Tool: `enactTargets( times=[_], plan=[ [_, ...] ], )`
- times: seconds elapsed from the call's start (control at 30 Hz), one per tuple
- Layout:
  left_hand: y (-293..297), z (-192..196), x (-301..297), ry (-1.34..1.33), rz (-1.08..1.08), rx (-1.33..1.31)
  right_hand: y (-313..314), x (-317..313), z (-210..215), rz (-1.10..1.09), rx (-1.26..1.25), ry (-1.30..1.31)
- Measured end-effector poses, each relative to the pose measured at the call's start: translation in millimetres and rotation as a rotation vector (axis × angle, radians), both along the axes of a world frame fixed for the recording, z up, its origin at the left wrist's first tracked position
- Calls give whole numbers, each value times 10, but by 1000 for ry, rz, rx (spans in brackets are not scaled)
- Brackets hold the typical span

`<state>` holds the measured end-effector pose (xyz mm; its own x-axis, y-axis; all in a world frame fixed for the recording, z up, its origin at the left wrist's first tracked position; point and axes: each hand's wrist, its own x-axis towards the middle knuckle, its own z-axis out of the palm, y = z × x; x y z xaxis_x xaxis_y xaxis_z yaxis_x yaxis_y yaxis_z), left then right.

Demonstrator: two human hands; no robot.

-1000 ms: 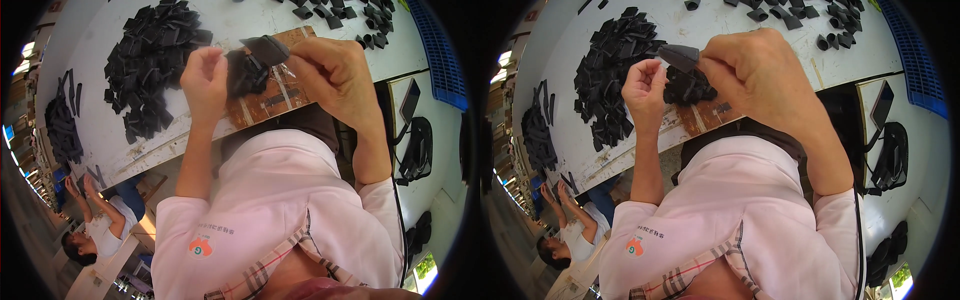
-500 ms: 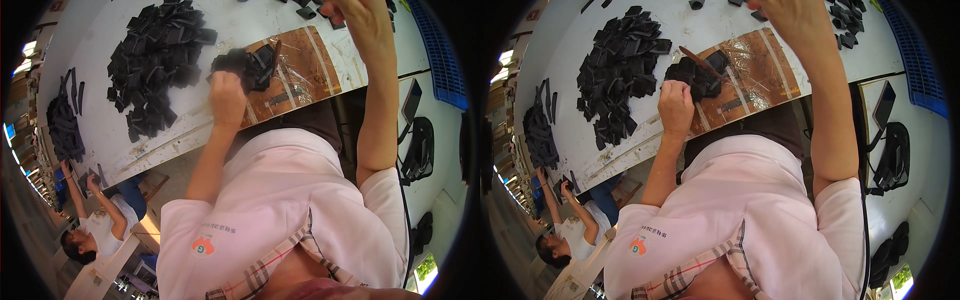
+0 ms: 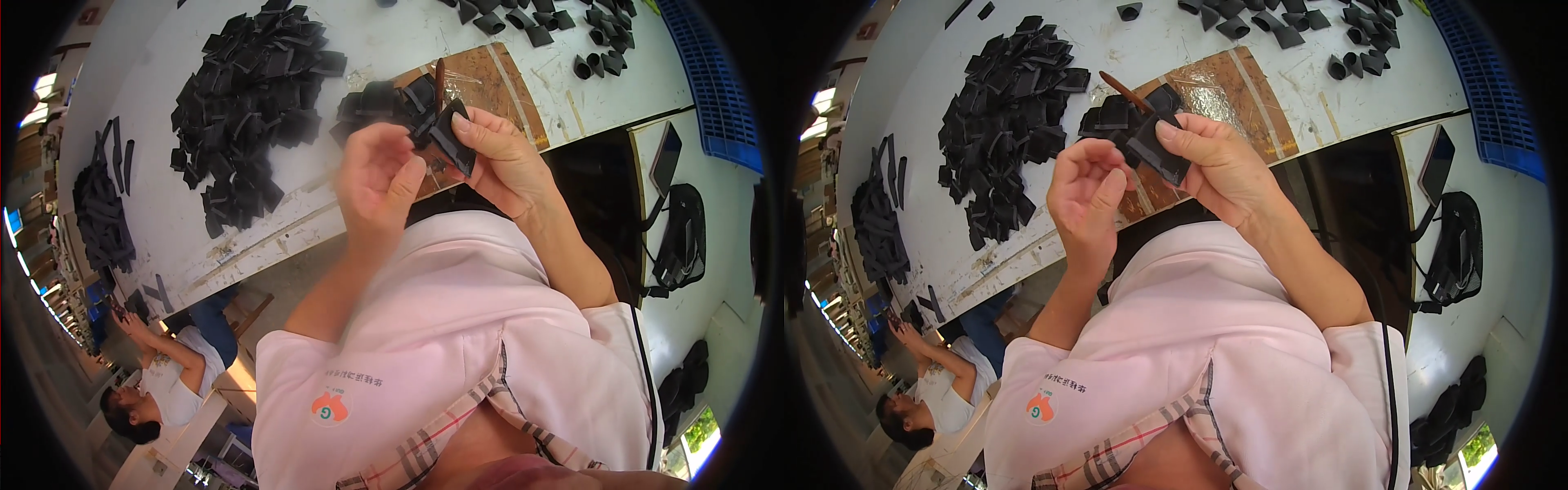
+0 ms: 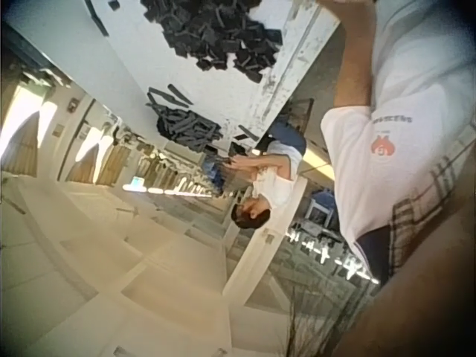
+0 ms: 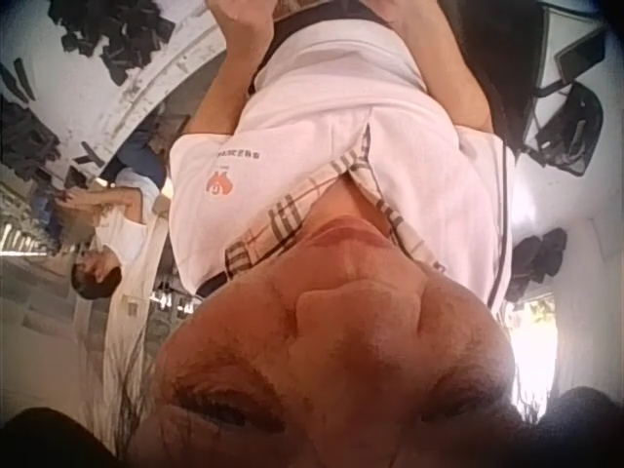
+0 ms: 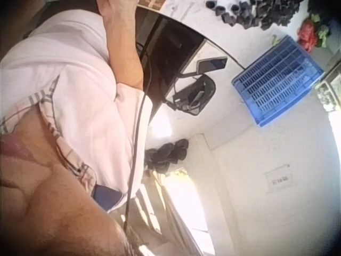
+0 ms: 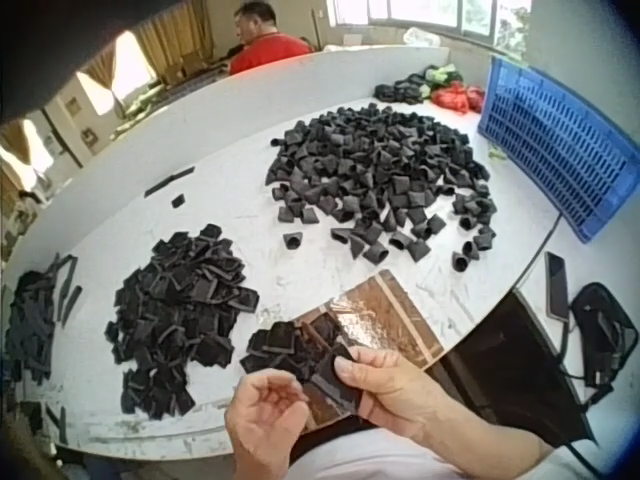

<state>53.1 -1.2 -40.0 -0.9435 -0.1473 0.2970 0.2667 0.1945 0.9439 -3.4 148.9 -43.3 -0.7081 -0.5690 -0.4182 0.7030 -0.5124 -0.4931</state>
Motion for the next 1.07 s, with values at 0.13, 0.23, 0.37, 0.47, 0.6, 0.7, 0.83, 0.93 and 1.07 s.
enactTargets(
  times=[0.13,0.23,0.37,0.47,0.6,0.7,0.83,0.93,1.07],
  plan=[
    [141,-4,-11,-351,-141,763,26,27,8,11,-89,-15],
    [195,84,-47,-381,-143,774,42,29,11,13,-70,-18],
    [150,21,-87,-438,-87,660,37,21,56,39,138,83],
    [151,34,-104,-426,-26,496,23,83,-26,-247,1285,1110],
    [180,137,-106,-333,-110,375,34,141,179,-233,917,1199],
    [207,93,-110,-237,-102,216,30,131,232,-286,970,1307],
    [240,94,-120,-162,-34,50,-5,78,251,-315,1119,1510],
    [215,223,-151,-285,-62,232,43,62,295,-200,1052,1287],
    [96,171,-205,-469,-189,394,125,46,231,-9,720,740]
  ],
)
